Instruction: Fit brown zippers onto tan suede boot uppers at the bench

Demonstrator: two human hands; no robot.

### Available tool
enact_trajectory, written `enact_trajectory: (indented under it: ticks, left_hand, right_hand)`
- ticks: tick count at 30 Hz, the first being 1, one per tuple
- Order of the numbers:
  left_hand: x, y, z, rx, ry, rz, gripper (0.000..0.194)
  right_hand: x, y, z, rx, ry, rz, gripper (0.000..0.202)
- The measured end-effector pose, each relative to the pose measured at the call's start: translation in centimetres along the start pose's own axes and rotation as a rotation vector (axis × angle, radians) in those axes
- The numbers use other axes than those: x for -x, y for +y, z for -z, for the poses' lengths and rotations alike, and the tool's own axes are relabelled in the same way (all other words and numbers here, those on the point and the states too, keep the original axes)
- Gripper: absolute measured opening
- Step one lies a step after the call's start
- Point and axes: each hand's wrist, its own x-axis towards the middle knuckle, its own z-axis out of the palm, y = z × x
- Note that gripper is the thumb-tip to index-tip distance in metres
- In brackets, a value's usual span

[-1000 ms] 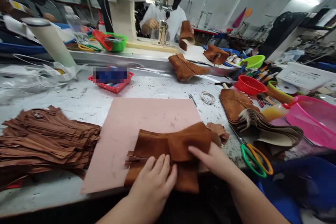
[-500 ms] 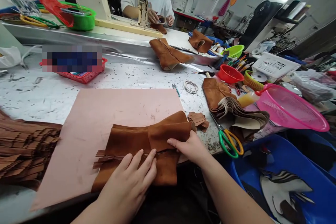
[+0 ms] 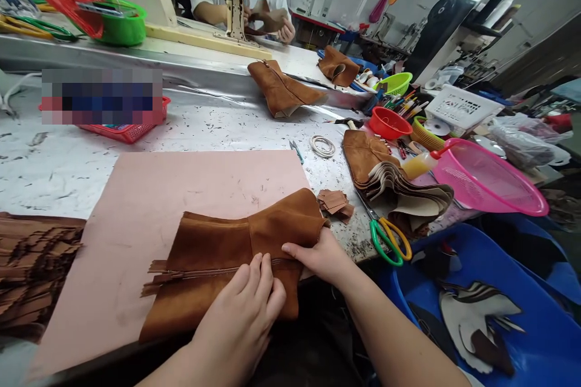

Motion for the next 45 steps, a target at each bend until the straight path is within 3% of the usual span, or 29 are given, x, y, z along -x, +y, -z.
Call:
enact_trajectory:
  ticks: [5,10,14,20,29,35,39,42,45]
  left_hand:
    - [-0.7,-0.1,0.4,0.064,-0.042,-0.02,0.063]
    - [-0.7,0.1,0.1,0.083,-0.054,-0.036,0.061]
    - [-0.9,0.0,-0.1,0.079,-0.045,-0.068,0.063]
    - [-1.0,-0.1,-0.2,0.09,-0.011,-0.056,0.062]
    - [-1.3,0.1,-0.1,0.125,-0.021,-0.028,0.062]
    - [-1.5,0.3,-0.6,0.184,-0.054,-0.051,0.07]
    - [-1.2,0.1,0.7,0.248,-0.139,-0.037,0.072]
    - [0.4,-2.0,2.4,0.407,-0.167,0.072,0.06]
    - [3.6,-5.6,3.3,0.415,0.032,0.467,0.04]
  right_hand:
    - [0.3,-0.6,0.3,0.067,-0.024,-0.035,0.025]
    - [-0.1,-1.8,1.9,0.154,-0.154,-0.016,0.036]
    - [-1.3,-2.5,2.9,0.188,-0.207,0.038,0.032]
    - [-2.7,-1.6,4.1,0.248,-0.305,-0.018,0.04]
    - [-2.2,-1.2,3.7,0.328,-0.179,0.032,0.046]
    - [-1.3,-0.1,3.4,0.675,-0.059,0.28,0.044]
    - [-0.3,1.7,3.7,0.853,-0.02,0.439,0.047]
    - [0.3,2.4,3.6,0.898,-0.036,0.46,0.044]
    - [0.4,2.5,2.5,0.783,-0.119,0.383,0.045]
